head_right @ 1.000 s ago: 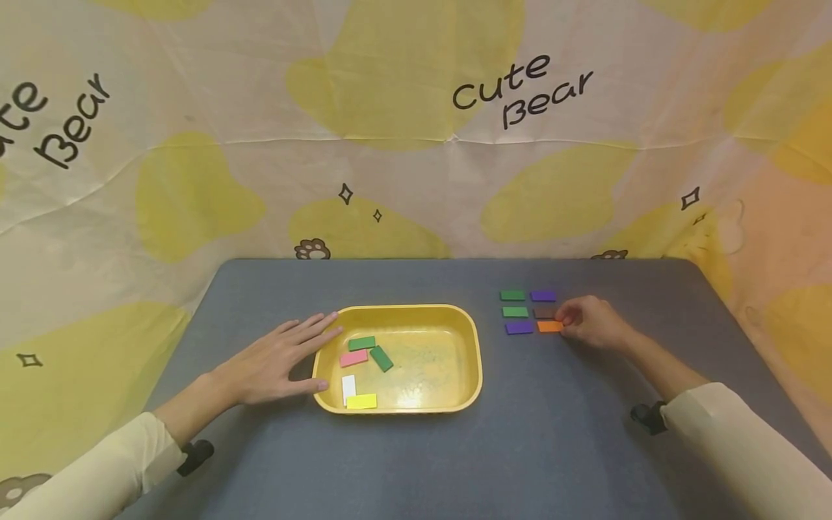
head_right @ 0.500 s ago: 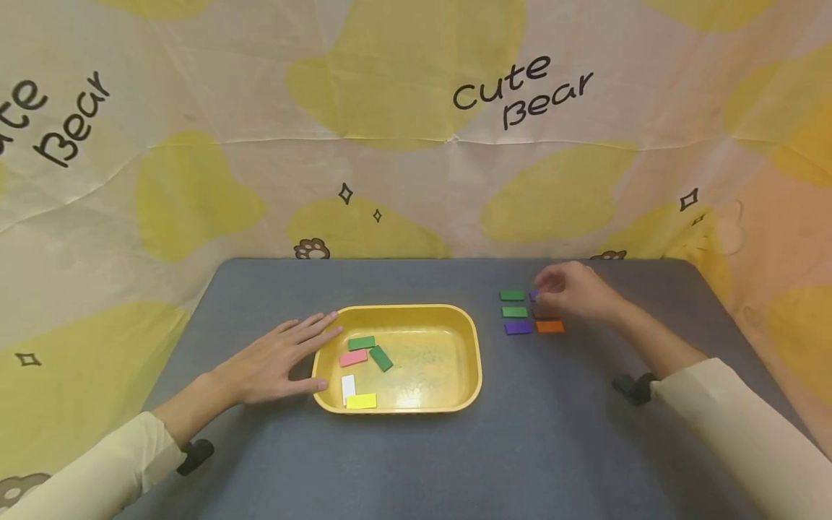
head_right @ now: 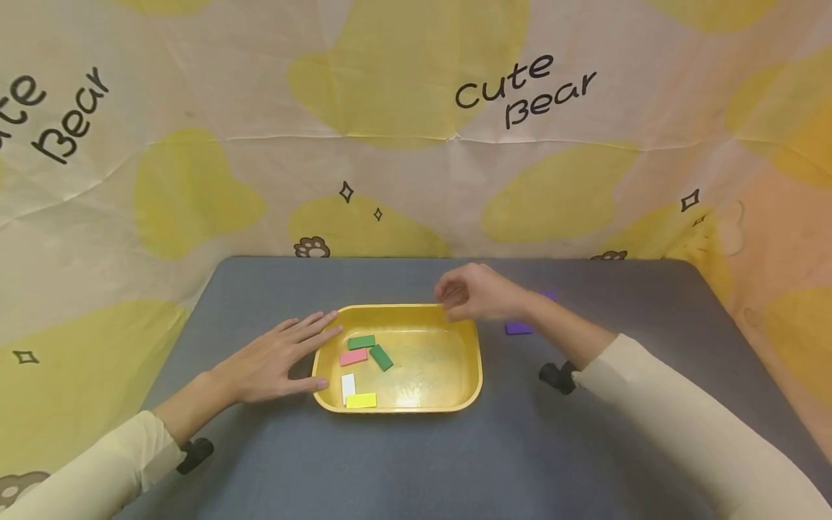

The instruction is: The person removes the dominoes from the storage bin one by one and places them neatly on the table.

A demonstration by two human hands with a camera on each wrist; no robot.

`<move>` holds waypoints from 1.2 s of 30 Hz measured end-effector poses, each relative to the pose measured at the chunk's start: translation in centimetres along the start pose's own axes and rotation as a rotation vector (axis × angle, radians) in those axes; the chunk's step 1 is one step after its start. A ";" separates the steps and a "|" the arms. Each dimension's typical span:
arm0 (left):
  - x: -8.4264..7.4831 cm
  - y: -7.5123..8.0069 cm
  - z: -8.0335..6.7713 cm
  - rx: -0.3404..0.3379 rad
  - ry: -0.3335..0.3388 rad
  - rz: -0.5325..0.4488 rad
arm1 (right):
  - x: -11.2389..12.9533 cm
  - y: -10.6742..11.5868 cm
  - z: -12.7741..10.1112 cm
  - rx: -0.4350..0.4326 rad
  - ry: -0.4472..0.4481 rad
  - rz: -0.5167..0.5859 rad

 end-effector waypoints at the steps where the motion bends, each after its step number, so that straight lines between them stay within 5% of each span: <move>1: 0.0 0.0 0.0 0.002 0.002 -0.002 | 0.2 -0.5 0.5 0.025 0.014 0.007; 7: 0.1 -0.1 0.0 0.011 0.015 -0.006 | 0.5 -3.3 3.0 0.164 0.049 0.037; 17: 0.0 0.0 0.0 0.018 0.017 -0.013 | 0.4 -5.9 5.3 0.428 -0.141 0.051; 26: 0.1 -0.1 0.0 0.032 0.041 -0.006 | 0.0 -8.5 7.3 0.460 -0.189 0.004; 36: 0.1 -0.2 0.1 0.019 0.031 -0.007 | 0.6 -9.6 9.0 0.443 -0.087 -0.042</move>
Point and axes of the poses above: each hand's wrist, its own z-axis towards the middle knuckle, its own y-axis out of the back of the hand, x = y × z, the point moved 6 cm from there along z, towards the middle knuckle, and after that the axes turned 3 degrees about x, right-handed, at the moved point
